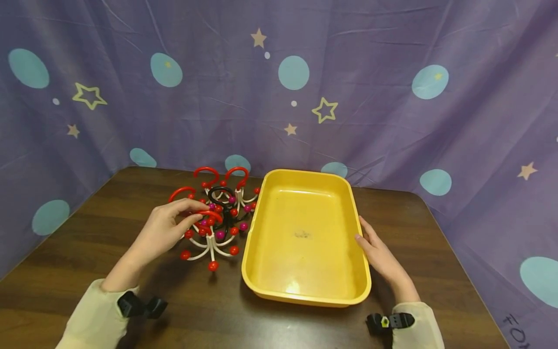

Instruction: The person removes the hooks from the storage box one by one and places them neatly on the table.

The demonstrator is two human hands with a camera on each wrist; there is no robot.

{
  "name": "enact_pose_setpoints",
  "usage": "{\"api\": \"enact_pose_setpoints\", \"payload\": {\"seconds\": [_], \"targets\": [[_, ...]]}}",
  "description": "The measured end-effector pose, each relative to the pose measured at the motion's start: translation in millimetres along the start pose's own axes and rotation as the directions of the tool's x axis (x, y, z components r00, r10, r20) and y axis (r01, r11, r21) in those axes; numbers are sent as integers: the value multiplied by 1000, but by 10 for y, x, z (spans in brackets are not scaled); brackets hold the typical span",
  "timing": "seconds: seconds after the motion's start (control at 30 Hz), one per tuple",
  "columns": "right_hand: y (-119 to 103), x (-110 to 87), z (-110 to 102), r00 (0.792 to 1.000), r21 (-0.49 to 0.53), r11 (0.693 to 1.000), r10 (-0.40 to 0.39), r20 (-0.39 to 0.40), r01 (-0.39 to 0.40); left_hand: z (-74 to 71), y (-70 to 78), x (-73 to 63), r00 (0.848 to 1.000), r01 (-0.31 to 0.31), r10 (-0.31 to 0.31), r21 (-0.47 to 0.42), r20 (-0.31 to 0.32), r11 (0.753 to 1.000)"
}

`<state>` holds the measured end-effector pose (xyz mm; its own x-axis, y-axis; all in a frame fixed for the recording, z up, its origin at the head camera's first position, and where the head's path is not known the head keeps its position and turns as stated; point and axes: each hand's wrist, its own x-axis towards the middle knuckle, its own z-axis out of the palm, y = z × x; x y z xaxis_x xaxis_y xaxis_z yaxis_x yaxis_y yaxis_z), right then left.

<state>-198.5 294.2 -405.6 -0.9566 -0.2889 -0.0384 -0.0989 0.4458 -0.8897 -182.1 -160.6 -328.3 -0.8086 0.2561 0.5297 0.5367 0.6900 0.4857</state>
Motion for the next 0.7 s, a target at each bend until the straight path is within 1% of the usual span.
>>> {"api": "enact_pose_setpoints", "payload": {"seconds": [0.2,0.33,0.4,0.47,0.53,0.7], "targets": [[-20,-4,0,1000,-16,1000,18,-5,-18,23,-38,-14,999,33,-32,-4,17,999],[-23,-6,3,1000,-24,1000,17,-6,-17,40,-67,-16,999,36,-36,2,12,999],[-23,-7,5,1000,-31,999,19,-5,-19,39,-82,-17,999,35,-35,4,20,999],[-22,-8,6,1000,-30,999,19,-7,-19,29,-93,-20,998,40,-40,3,40,999],[-20,-11,7,1000,-31,999,20,-11,-20,20,-112,-20,996,53,-52,-3,74,999],[-18,-16,12,1000,-43,999,20,-19,-21,-4,-149,-29,985,97,-94,-14,147,995]]}}
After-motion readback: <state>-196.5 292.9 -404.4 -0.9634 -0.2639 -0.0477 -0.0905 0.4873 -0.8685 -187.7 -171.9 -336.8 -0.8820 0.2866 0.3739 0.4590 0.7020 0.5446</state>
